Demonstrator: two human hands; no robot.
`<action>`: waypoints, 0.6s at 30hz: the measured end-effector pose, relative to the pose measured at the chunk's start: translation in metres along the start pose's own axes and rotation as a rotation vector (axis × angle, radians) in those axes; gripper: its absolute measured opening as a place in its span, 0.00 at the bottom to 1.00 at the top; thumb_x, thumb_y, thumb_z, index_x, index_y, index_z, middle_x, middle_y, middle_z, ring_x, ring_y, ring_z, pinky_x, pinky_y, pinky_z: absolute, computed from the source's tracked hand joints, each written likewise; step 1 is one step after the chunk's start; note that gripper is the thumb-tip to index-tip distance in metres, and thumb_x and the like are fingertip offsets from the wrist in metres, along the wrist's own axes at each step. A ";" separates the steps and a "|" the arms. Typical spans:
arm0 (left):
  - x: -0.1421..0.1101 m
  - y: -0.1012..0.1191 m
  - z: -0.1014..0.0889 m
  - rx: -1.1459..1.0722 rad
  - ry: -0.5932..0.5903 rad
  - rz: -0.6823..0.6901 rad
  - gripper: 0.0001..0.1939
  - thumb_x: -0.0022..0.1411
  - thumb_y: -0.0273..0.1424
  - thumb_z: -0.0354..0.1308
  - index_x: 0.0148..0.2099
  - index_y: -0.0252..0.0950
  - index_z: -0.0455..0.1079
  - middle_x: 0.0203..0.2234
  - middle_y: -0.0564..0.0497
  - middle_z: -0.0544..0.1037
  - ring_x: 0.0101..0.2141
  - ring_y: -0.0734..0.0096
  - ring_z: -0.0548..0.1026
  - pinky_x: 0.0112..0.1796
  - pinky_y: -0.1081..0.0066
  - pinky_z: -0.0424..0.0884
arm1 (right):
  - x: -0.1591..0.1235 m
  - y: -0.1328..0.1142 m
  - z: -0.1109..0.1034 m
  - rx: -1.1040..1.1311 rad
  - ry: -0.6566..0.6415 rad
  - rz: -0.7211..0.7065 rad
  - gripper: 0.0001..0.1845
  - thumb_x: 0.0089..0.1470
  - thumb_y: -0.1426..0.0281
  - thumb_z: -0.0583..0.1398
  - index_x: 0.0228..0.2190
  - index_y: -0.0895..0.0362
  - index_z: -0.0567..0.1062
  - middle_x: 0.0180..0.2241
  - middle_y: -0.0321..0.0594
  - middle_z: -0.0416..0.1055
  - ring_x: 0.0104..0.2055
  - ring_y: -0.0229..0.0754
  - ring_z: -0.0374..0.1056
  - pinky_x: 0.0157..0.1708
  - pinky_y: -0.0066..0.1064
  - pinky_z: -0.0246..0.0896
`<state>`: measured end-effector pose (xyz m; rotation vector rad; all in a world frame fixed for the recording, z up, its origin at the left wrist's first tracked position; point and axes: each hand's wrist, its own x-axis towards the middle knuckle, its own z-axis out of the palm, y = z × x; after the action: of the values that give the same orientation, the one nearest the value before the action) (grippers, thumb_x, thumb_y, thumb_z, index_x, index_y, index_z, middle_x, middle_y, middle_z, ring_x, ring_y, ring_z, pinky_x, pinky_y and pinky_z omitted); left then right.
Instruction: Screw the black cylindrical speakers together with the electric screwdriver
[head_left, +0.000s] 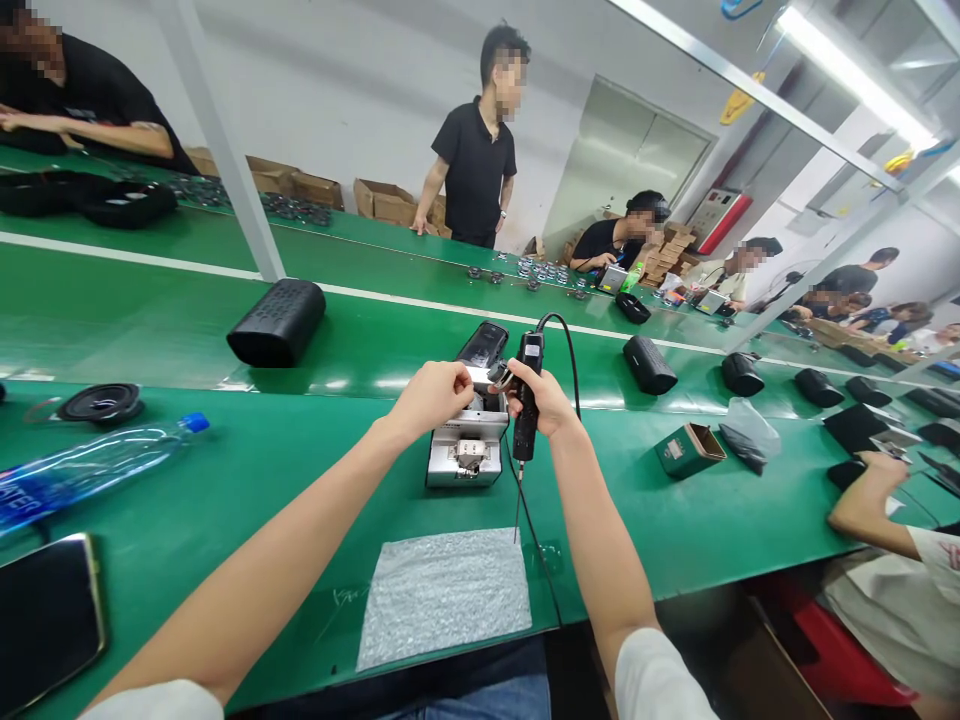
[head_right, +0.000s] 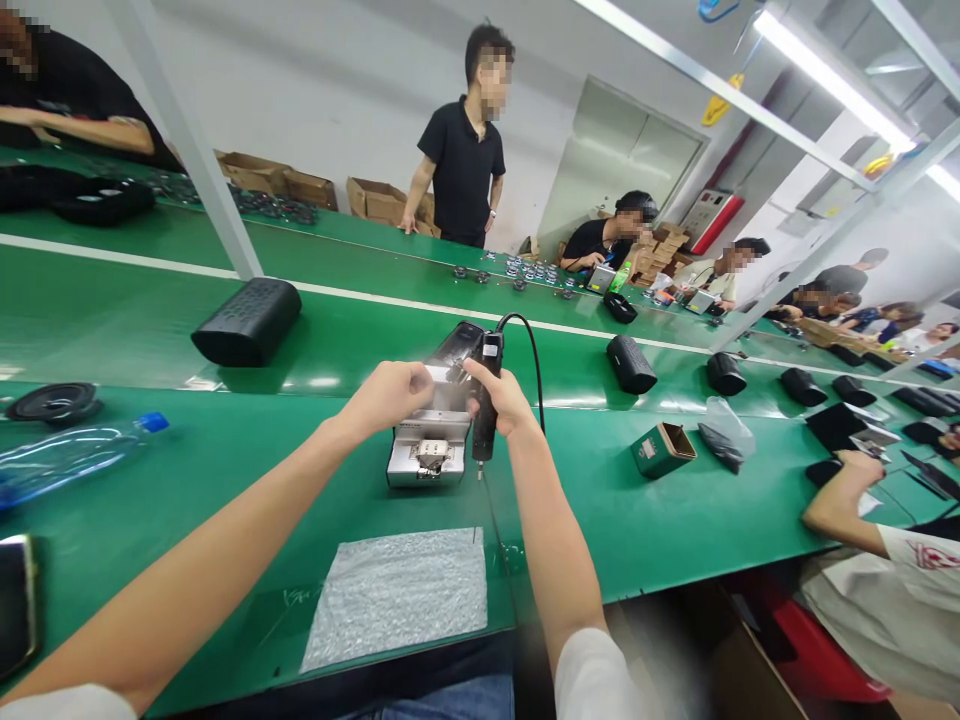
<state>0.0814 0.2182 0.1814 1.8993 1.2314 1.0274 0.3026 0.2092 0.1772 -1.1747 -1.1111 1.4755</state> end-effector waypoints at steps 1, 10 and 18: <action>-0.001 -0.001 -0.002 0.015 -0.007 -0.002 0.06 0.51 0.28 0.68 0.25 0.41 0.75 0.21 0.50 0.78 0.26 0.62 0.72 0.33 0.65 0.66 | 0.000 0.000 -0.001 0.000 -0.008 0.006 0.20 0.76 0.55 0.65 0.42 0.60 0.78 0.31 0.32 0.72 0.24 0.31 0.63 0.24 0.23 0.65; -0.001 0.006 -0.006 -0.197 -0.089 -0.030 0.16 0.62 0.43 0.70 0.44 0.36 0.86 0.36 0.43 0.89 0.30 0.61 0.80 0.31 0.66 0.75 | -0.002 0.003 -0.004 -0.013 -0.060 0.042 0.19 0.76 0.55 0.65 0.43 0.60 0.78 0.32 0.33 0.72 0.25 0.31 0.64 0.25 0.24 0.66; -0.001 0.003 0.003 -0.385 -0.147 -0.098 0.23 0.63 0.51 0.73 0.37 0.33 0.81 0.30 0.43 0.85 0.27 0.67 0.79 0.32 0.66 0.81 | -0.001 0.008 -0.004 -0.020 -0.074 0.037 0.18 0.75 0.56 0.66 0.44 0.60 0.78 0.33 0.34 0.73 0.26 0.32 0.66 0.26 0.24 0.68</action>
<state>0.0853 0.2164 0.1822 1.5706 0.9534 0.9740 0.3055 0.2068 0.1692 -1.1679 -1.1626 1.5501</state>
